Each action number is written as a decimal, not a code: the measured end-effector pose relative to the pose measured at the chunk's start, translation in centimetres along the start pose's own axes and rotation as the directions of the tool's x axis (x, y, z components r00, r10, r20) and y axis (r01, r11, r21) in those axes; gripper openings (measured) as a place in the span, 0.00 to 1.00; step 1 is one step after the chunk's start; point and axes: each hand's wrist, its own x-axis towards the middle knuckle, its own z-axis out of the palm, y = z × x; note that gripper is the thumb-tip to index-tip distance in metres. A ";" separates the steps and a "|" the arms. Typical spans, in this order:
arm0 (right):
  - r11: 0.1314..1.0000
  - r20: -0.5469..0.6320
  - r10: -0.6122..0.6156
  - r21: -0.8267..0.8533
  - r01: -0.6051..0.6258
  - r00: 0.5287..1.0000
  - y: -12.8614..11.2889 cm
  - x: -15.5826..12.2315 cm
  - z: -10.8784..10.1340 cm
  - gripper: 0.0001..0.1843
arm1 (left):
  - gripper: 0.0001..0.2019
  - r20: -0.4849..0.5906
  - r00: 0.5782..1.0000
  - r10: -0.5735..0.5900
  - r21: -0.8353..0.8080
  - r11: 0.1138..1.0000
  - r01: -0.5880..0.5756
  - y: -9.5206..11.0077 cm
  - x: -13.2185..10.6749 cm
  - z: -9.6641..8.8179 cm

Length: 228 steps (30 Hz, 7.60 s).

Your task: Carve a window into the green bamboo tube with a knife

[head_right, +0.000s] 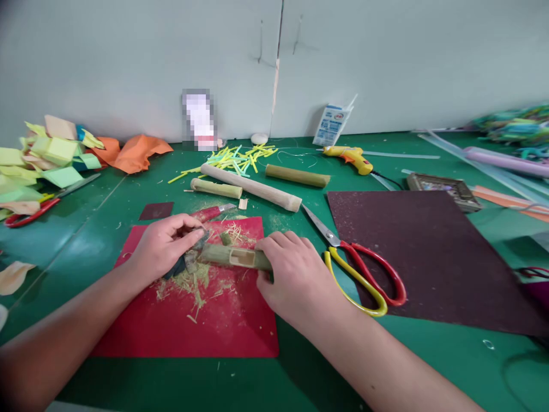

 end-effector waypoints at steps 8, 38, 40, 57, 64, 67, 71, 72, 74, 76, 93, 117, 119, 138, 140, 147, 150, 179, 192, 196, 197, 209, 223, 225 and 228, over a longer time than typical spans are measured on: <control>0.998 -0.065 -0.005 0.055 0.008 0.998 1.0 0.4 1.1 0.18 | 0.08 0.144 0.989 0.021 -0.058 0.998 -0.013 1.2 -0.6 -0.2; 0.907 0.029 -0.283 0.332 0.257 0.959 -1.4 1.3 1.7 0.13 | 0.09 0.428 0.808 0.406 -0.102 0.909 -0.403 0.2 -2.2 -0.6; 0.905 0.027 -0.290 0.333 0.265 0.957 -1.3 1.4 1.7 0.13 | 0.09 0.420 0.808 0.413 -0.110 0.907 -0.407 0.3 -2.3 -0.4; 0.885 -0.009 -0.369 0.301 0.355 0.929 -0.9 1.5 2.3 0.13 | 0.10 0.477 0.742 0.472 -0.059 0.859 -0.508 0.8 -2.4 -0.4; 0.873 -0.031 -0.383 0.313 0.373 0.923 -0.7 1.5 2.4 0.11 | 0.11 0.485 0.724 0.491 0.018 0.822 -0.569 -0.2 -2.2 -0.4; 0.873 -0.034 -0.381 0.316 0.371 0.924 -0.7 1.5 2.3 0.12 | 0.09 0.423 0.769 0.480 0.038 0.838 -0.544 -0.1 -2.0 -0.5; 0.879 -0.020 -0.381 0.303 0.369 0.924 -0.8 1.5 2.1 0.12 | 0.08 0.413 0.795 0.445 -0.031 0.879 -0.476 0.8 -2.3 -0.4; 0.882 -0.015 -0.377 0.299 0.364 0.926 -0.8 1.5 2.1 0.12 | 0.08 0.418 0.801 0.428 -0.053 0.892 -0.449 1.0 -2.4 -0.4; 0.891 -0.014 -0.363 0.286 0.352 0.932 -0.9 1.4 2.1 0.13 | 0.09 0.396 0.845 0.361 -0.068 0.929 -0.365 1.3 -2.7 -0.2; 0.904 -0.024 -0.342 0.266 0.336 0.939 -1.0 1.2 2.2 0.14 | 0.10 0.347 0.905 0.245 -0.064 0.969 -0.238 1.6 -3.0 0.1; 0.966 -0.099 -0.177 0.176 0.192 0.979 -2.1 1.1 2.9 0.14 | 0.05 0.103 0.994 -0.028 -0.230 0.972 0.051 2.3 -3.2 1.5; 0.950 -0.054 -0.165 0.259 0.173 0.985 -1.8 1.3 2.6 0.14 | 0.11 0.154 0.941 -0.301 -0.375 0.863 0.337 1.5 -2.8 0.2; 0.951 -0.052 -0.163 0.259 0.171 0.985 -1.8 1.4 2.6 0.14 | 0.10 0.120 0.950 -0.288 -0.310 0.898 0.311 1.6 -2.9 0.2; 0.950 -0.055 -0.177 0.252 0.185 0.983 -1.7 1.4 2.6 0.14 | 0.07 0.168 0.981 -0.101 -0.224 0.965 0.137 1.5 -3.0 0.4; 0.950 -0.053 -0.173 0.254 0.181 0.983 -1.7 1.4 2.6 0.14 | 0.06 0.136 0.991 0.006 -0.187 0.982 0.020 1.5 -2.9 0.4; 0.951 -0.059 -0.175 0.247 0.184 0.983 -1.7 1.3 2.6 0.14 | 0.06 0.174 0.934 0.314 -0.051 0.949 -0.310 1.7 -2.6 0.2; 0.952 -0.065 -0.173 0.246 0.184 0.983 -1.7 1.2 2.7 0.14 | 0.07 0.182 0.920 0.347 -0.009 0.936 -0.351 1.7 -2.8 0.2; 0.944 -0.126 -0.229 0.214 0.252 0.965 -1.3 1.4 3.0 0.11 | 0.09 0.170 0.828 0.534 0.157 0.815 -0.558 1.1 -3.4 0.8; 0.939 -0.109 -0.238 0.230 0.257 0.965 -1.3 1.4 2.9 0.11 | 0.07 0.140 0.826 0.546 0.163 0.810 -0.563 1.0 -3.5 1.0; 0.933 -0.101 -0.246 0.244 0.264 0.964 -1.3 1.3 2.9 0.11 | 0.06 0.131 0.832 0.539 0.150 0.819 -0.554 1.1 -3.5 0.9; 0.933 -0.098 -0.248 0.245 0.265 0.964 -1.3 1.3 2.9 0.11 | 0.06 0.126 0.833 0.538 0.154 0.819 -0.552 1.1 -3.5 0.9; 0.928 -0.091 -0.261 0.251 0.276 0.961 -1.3 1.3 3.0 0.11 | 0.06 0.189 0.807 0.559 0.091 0.808 -0.582 1.2 -3.9 0.9; 0.928 -0.089 -0.253 0.260 0.268 0.963 -1.4 1.2 2.7 0.11 | 0.07 0.153 0.828 0.540 0.140 0.817 -0.559 0.6 -3.6 1.1; 0.924 -0.093 -0.261 0.263 0.276 0.961 -1.4 1.2 2.8 0.11 | 0.07 0.149 0.824 0.547 0.142 0.813 -0.565 0.5 -3.5 1.1; 0.922 -0.100 -0.263 0.268 0.281 0.960 -1.3 1.2 2.8 0.10 | 0.07 0.143 0.832 0.536 0.159 0.818 -0.553 0.6 -3.5 1.0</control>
